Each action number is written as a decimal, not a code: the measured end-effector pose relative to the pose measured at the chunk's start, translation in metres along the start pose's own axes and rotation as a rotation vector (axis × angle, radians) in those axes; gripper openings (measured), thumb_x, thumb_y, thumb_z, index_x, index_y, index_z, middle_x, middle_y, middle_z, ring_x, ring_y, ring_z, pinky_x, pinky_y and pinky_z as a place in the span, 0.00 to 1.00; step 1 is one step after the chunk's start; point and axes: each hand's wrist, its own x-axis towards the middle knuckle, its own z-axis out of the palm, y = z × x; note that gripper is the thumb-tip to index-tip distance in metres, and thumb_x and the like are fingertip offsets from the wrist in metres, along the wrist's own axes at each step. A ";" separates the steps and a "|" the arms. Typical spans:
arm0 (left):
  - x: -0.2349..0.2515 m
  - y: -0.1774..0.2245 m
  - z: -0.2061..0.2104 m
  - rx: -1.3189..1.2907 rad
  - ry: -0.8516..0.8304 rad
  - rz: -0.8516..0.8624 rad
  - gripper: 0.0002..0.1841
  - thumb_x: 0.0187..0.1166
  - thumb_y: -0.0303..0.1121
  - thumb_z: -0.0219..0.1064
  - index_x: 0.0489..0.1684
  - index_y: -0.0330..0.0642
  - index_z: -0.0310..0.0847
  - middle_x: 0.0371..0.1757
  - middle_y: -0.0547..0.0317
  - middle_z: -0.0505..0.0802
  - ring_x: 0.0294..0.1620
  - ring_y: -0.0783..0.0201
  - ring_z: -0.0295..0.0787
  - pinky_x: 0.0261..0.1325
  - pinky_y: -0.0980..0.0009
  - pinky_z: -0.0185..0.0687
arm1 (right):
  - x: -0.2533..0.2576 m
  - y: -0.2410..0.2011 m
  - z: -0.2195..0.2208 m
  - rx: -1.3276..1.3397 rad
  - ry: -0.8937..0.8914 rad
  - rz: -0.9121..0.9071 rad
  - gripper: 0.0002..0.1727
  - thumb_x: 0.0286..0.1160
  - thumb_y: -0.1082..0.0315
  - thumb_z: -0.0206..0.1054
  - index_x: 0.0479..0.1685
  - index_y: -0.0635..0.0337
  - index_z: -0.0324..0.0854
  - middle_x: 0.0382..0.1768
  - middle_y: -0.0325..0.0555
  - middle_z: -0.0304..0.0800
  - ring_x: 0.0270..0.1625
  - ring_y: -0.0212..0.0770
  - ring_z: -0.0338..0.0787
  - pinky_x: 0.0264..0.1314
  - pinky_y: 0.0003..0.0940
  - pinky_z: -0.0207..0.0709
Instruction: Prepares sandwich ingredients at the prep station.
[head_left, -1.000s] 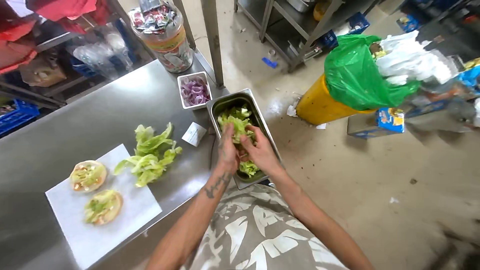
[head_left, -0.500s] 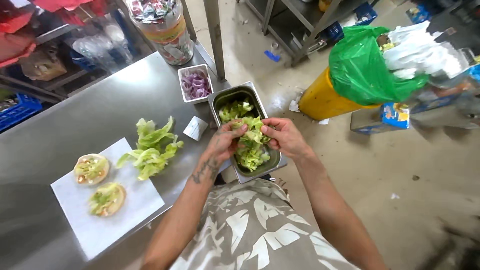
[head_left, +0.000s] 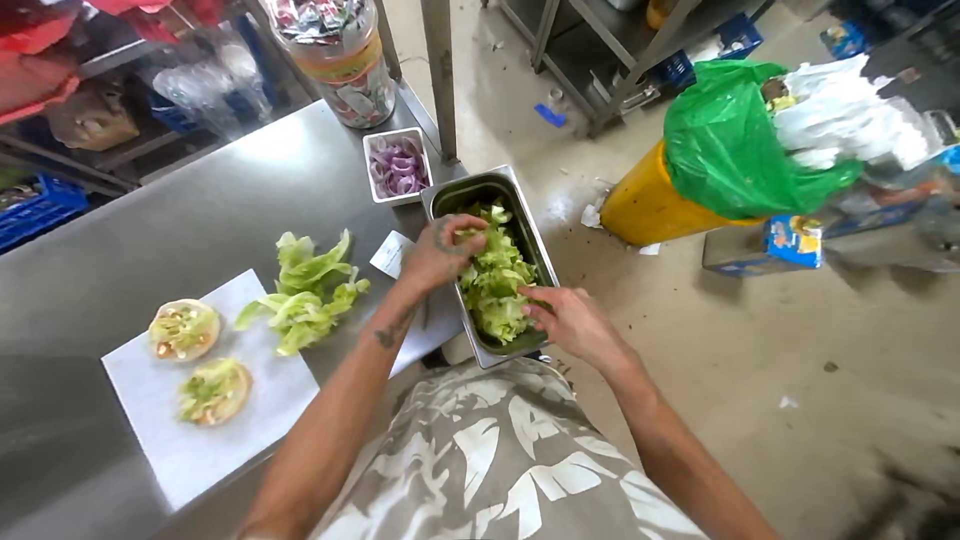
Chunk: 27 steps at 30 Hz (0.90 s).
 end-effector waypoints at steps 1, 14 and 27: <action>0.000 -0.002 0.002 0.052 -0.057 0.009 0.17 0.87 0.34 0.64 0.71 0.45 0.82 0.71 0.48 0.86 0.59 0.53 0.91 0.61 0.51 0.89 | 0.002 0.000 -0.001 -0.012 0.053 -0.005 0.17 0.89 0.57 0.62 0.69 0.46 0.87 0.50 0.46 0.96 0.45 0.46 0.96 0.54 0.54 0.89; -0.103 -0.052 -0.190 0.411 0.418 -0.158 0.24 0.81 0.36 0.72 0.74 0.41 0.78 0.71 0.45 0.87 0.66 0.52 0.88 0.70 0.50 0.83 | -0.002 0.007 -0.008 -0.185 0.251 -0.182 0.23 0.84 0.56 0.68 0.75 0.49 0.83 0.46 0.56 0.95 0.41 0.60 0.94 0.46 0.69 0.84; -0.148 -0.206 -0.105 0.692 0.533 -0.342 0.54 0.60 0.39 0.88 0.93 0.54 0.57 0.91 0.32 0.59 0.81 0.24 0.68 0.69 0.33 0.79 | 0.094 -0.161 0.079 -0.122 -0.080 -0.624 0.20 0.82 0.66 0.68 0.71 0.53 0.85 0.58 0.52 0.92 0.56 0.51 0.93 0.62 0.55 0.85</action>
